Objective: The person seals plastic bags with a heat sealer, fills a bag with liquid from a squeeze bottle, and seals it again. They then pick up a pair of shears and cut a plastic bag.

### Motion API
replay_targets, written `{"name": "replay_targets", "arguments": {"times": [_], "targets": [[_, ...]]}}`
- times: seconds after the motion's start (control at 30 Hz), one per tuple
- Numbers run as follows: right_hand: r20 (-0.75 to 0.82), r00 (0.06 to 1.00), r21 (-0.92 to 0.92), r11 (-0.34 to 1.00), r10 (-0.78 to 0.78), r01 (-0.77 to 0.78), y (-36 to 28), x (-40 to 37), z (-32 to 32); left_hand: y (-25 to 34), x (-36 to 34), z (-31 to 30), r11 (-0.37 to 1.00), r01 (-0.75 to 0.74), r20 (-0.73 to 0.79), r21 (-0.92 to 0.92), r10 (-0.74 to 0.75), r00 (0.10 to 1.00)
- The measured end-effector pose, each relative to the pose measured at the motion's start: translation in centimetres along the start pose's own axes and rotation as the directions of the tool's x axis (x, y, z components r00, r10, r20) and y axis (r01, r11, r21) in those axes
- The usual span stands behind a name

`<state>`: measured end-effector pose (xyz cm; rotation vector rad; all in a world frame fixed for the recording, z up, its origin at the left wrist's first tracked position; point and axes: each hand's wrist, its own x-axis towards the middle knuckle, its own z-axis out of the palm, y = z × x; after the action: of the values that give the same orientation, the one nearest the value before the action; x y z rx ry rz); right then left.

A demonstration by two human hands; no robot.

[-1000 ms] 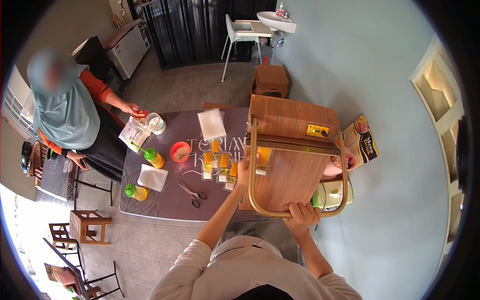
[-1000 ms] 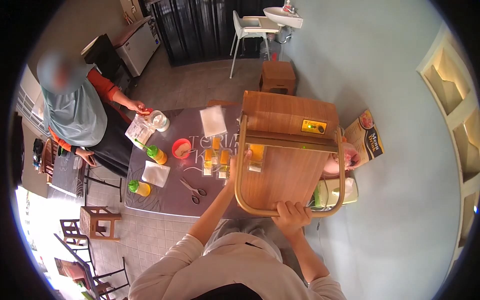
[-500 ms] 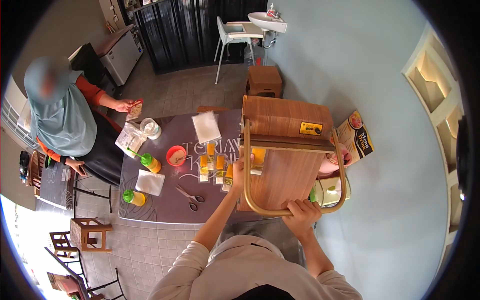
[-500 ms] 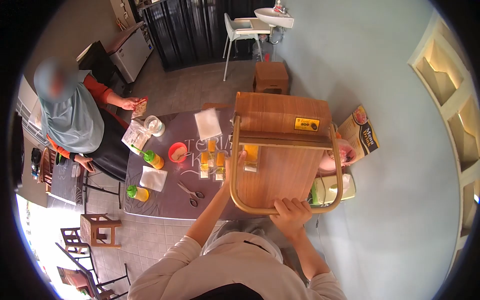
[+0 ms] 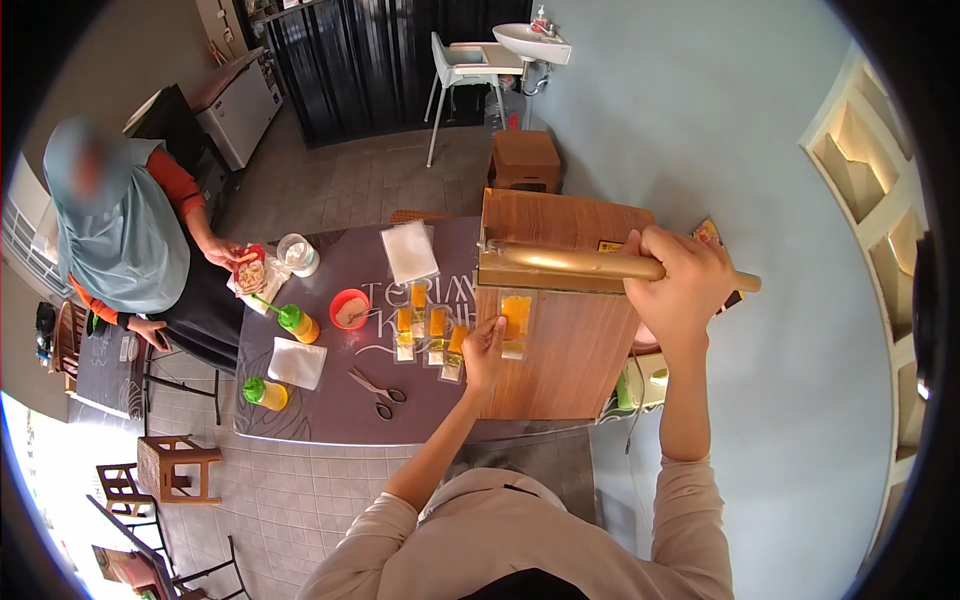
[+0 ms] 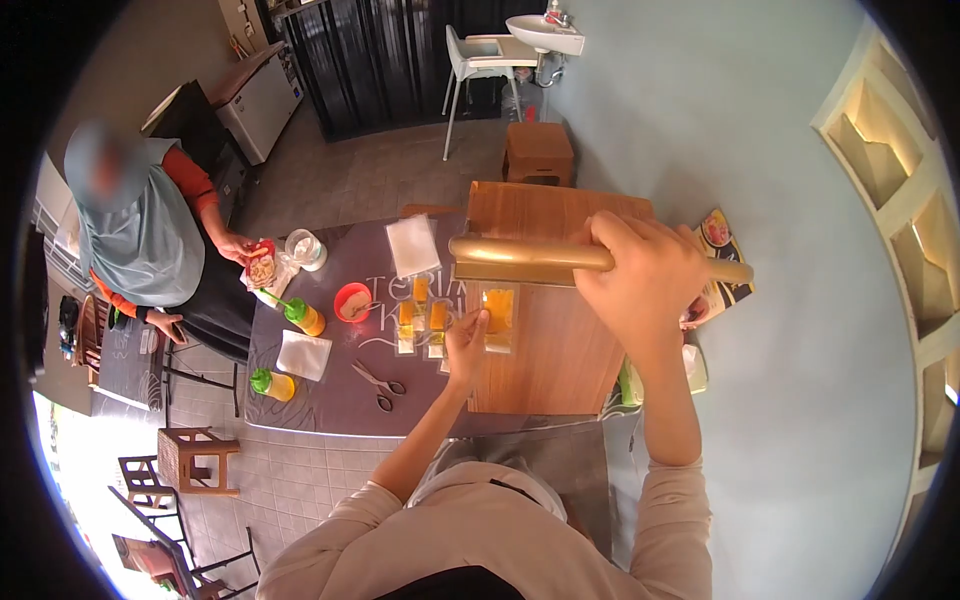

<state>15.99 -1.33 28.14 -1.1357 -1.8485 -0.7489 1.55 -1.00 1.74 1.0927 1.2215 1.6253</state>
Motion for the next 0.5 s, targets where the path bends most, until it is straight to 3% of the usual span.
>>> {"name": "replay_targets", "arguments": {"times": [0.13, 0.2, 0.5], "targets": [[0.02, 1.0, -0.016, 1.0, 0.019, -0.019, 0.0, -0.5, 0.0, 0.4, -0.3, -0.2, 0.999, 0.008, 0.011, -0.034, -0.008, 1.0], [0.021, 1.0, -0.014, 1.0, 0.02, -0.02, -0.2, -0.8, -0.2, 0.3, -0.5, -0.3, 0.995, 0.086, 0.012, -0.058, -0.085, 0.996], [-0.02, 1.0, -0.024, 1.0, -0.005, 0.004, -0.6, -1.8, -0.4, 0.9, -0.6, -0.8, 0.998, 0.042, 0.028, -0.051, -0.04, 0.999]]}}
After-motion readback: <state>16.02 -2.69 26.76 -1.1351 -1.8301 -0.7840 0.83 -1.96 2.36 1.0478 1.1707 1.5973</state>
